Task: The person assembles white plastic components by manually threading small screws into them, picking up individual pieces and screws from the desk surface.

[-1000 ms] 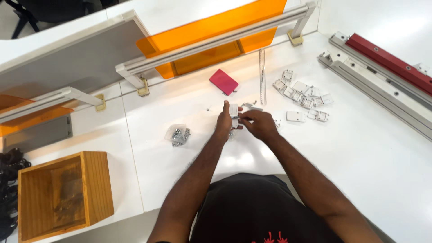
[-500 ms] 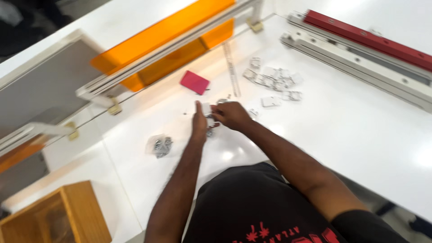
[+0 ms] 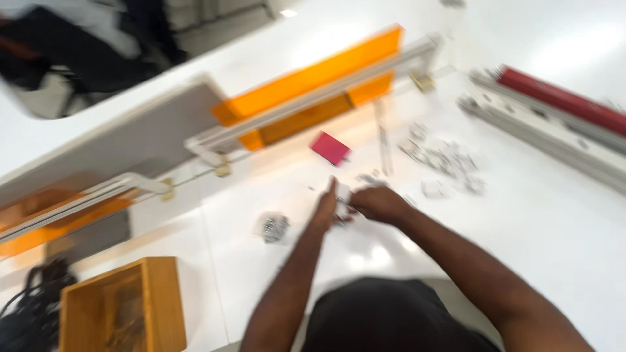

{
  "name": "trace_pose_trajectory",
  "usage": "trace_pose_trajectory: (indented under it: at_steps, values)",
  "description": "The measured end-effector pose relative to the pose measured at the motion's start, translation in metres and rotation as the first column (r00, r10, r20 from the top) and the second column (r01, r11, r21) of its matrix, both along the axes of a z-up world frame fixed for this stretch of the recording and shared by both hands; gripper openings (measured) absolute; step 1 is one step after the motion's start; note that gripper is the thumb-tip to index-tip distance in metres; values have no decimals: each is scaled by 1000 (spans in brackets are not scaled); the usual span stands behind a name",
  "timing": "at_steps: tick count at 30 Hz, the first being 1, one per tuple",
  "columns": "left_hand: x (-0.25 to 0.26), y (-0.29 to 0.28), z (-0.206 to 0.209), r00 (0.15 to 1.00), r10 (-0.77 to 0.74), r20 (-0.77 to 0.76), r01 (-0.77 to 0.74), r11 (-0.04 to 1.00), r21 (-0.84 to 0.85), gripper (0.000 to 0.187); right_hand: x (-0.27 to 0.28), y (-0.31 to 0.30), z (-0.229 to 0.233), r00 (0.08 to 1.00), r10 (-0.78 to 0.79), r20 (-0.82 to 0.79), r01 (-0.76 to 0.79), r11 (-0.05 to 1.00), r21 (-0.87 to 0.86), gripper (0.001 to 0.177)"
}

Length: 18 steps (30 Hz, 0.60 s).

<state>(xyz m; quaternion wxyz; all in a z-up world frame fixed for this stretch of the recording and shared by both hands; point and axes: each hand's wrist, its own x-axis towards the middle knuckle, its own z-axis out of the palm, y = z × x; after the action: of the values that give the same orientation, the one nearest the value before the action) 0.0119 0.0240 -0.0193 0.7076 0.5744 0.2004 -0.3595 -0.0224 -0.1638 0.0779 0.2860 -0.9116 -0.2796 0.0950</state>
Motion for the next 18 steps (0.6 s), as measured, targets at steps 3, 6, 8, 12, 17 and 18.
trace_pose_trajectory:
  at_steps: [3,6,8,12,17,18]
  values:
    - [1,-2,-1,997,41,-59,-41,999,-8,72,2,5,0,999,-34,-1,34,999,-13,14]
    - [2,-4,6,996,95,-4,-94,991,99,71,-1,18,4,989,-126,-83,118,988,-95,16]
    - [-1,-3,9,996,78,45,-81,994,74,75,-2,25,6,972,-195,-129,183,978,-102,20]
    - [0,-1,12,992,86,87,-93,993,77,80,-1,35,9,896,-333,-294,342,939,-20,23]
    - [-3,-2,16,995,82,59,-86,994,70,80,-4,37,11,886,-352,-302,353,934,-56,28]
    - [-2,-2,16,994,100,42,-102,993,57,78,-5,37,10,907,-334,-255,331,942,-57,27]
